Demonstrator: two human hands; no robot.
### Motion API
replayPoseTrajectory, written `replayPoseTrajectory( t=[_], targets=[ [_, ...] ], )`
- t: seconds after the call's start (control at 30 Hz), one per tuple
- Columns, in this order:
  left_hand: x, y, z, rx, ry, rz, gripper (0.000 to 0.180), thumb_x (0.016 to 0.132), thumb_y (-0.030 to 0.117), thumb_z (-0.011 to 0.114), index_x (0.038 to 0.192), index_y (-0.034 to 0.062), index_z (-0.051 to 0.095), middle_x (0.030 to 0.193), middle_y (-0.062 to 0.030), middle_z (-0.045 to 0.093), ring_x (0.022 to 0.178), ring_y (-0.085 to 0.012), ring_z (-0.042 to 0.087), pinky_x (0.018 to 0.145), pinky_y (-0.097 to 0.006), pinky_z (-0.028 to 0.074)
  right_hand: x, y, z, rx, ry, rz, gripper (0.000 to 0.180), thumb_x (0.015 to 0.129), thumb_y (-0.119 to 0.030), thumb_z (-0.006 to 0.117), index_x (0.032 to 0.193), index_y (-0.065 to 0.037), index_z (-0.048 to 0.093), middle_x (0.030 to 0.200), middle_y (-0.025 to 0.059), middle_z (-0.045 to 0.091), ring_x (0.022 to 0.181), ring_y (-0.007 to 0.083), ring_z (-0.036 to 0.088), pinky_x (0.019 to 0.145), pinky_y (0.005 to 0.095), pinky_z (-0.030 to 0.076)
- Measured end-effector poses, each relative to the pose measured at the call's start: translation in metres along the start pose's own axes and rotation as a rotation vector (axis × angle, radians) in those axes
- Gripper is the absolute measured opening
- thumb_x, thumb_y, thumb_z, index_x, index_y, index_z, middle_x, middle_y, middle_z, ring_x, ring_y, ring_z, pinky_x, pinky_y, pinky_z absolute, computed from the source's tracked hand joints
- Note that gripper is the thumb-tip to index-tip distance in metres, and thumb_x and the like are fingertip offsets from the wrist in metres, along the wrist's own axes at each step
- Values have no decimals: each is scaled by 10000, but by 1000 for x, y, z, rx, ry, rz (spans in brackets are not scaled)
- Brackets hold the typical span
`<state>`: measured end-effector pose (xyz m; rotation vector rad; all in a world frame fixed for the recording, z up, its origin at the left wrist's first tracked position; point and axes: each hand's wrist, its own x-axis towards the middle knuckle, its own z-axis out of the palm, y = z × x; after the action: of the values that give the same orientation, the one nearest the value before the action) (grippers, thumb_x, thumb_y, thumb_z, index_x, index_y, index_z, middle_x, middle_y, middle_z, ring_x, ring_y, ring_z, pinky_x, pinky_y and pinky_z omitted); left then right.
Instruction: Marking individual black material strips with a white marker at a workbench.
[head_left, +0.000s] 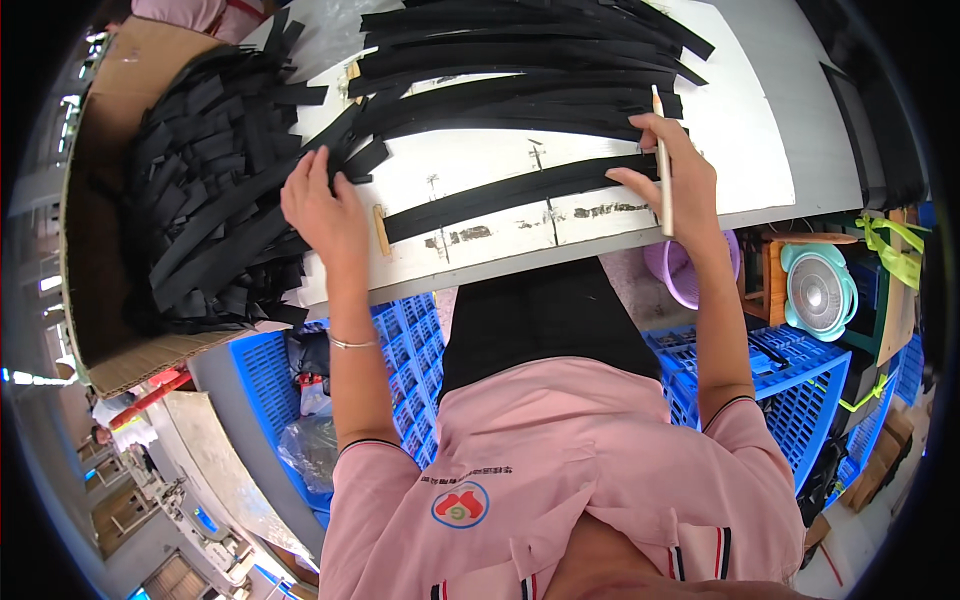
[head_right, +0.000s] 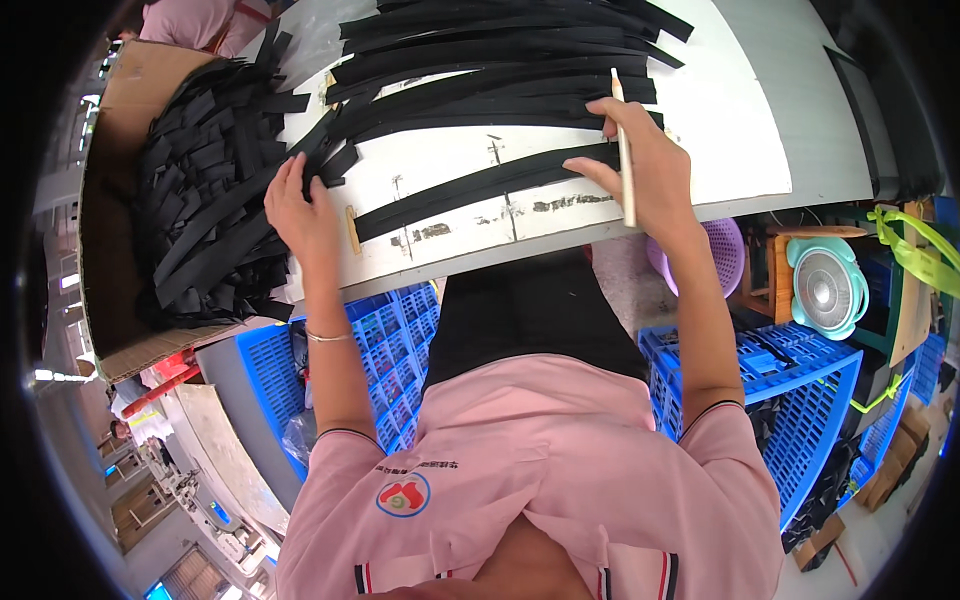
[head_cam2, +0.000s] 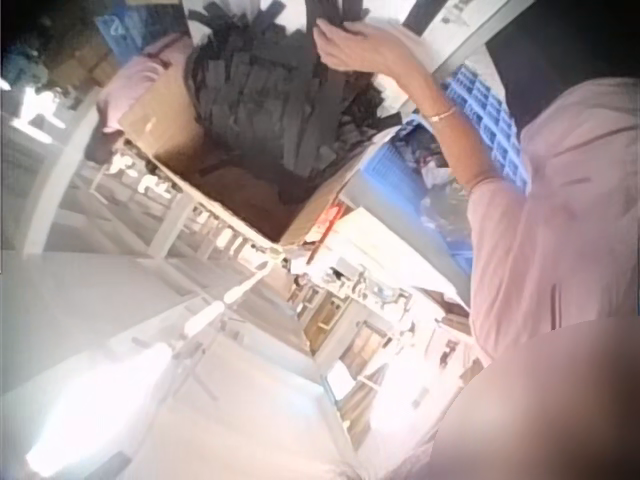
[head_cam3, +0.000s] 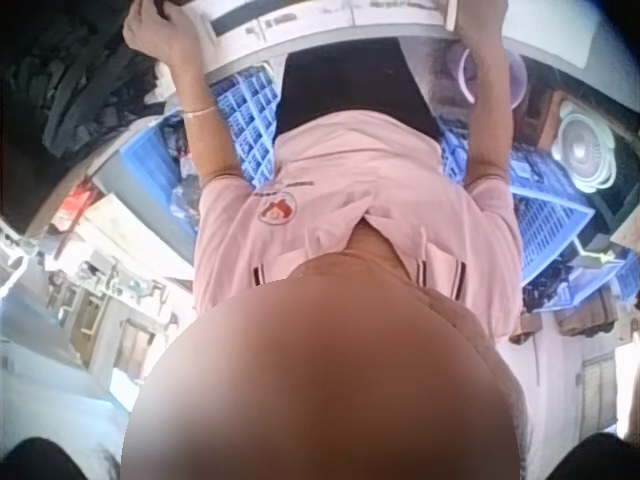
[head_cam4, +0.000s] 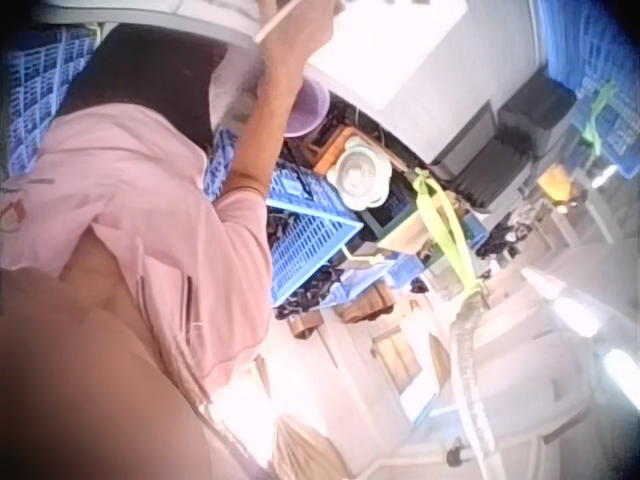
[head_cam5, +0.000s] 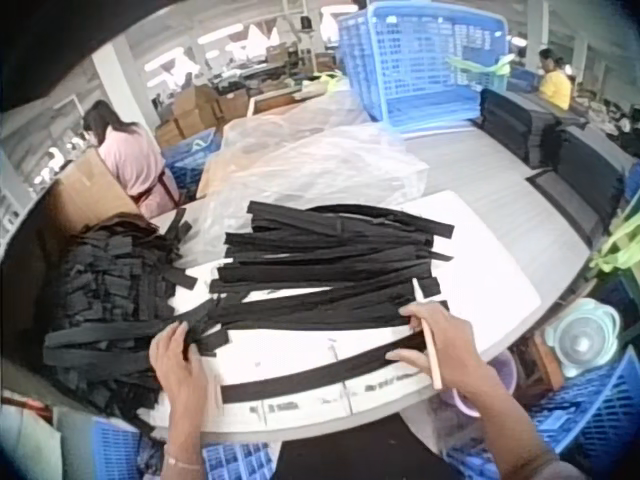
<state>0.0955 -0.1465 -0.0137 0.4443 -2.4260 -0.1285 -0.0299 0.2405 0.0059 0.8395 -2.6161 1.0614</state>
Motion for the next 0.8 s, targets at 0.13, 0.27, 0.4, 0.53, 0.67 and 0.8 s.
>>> replayPoseTrajectory(
  t=[0.13, 0.27, 0.4, 0.53, 0.67, 0.8],
  targets=[
    [11, -19, -4, -4, -150, -71, 277, 927, 166, 701, 1177, 52, 732, 1182, -103, 720, 1144, -304, 629, 1068, -448, 400, 21, 1, 8, -112, -3, -38, 665, 802, -330, 877, 1354, -129, 566, 1025, 60, 598, 778, 220, 630, 687, 324, 533],
    [20, -19, -1, -19, -169, -95, 275, 933, 200, 711, 1169, 62, 738, 1119, -90, 737, 1073, -294, 657, 1040, -453, 404, 50, 21, 26, -227, 119, -31, 680, 806, -460, 840, 1343, -142, 570, 1038, 63, 636, 797, 223, 681, 642, 330, 555],
    [28, -17, -7, -106, -160, -172, 214, 902, 181, 753, 1096, 92, 769, 1014, -73, 737, 969, -276, 665, 923, -427, 465, 52, 21, 31, -227, 151, -8, 703, 793, -465, 851, 1347, -135, 569, 1043, 63, 639, 774, 217, 676, 643, 322, 557],
    [30, -12, -16, -73, -3, -167, 143, 871, 137, 786, 1013, 118, 795, 944, -38, 733, 906, -246, 657, 811, -382, 500, 50, 22, 31, -187, 180, -37, 714, 787, -437, 871, 1364, -148, 563, 1052, 67, 637, 756, 201, 656, 653, 313, 547],
    [16, 31, -33, -84, 305, -108, 127, 875, 86, 775, 987, 137, 803, 939, -20, 729, 902, -241, 648, 842, -379, 481, 50, 28, 29, -199, 191, -39, 713, 788, -467, 857, 1348, -134, 569, 1052, 67, 637, 726, 202, 655, 628, 316, 546],
    [-20, 87, -27, -218, 169, 171, 181, 840, 50, 782, 999, 134, 801, 919, -21, 695, 912, -239, 628, 931, -411, 459, 49, 33, 28, -138, 203, -25, 658, 817, -397, 863, 1355, -154, 574, 1037, 61, 639, 712, 196, 628, 646, 313, 535]
  ],
)
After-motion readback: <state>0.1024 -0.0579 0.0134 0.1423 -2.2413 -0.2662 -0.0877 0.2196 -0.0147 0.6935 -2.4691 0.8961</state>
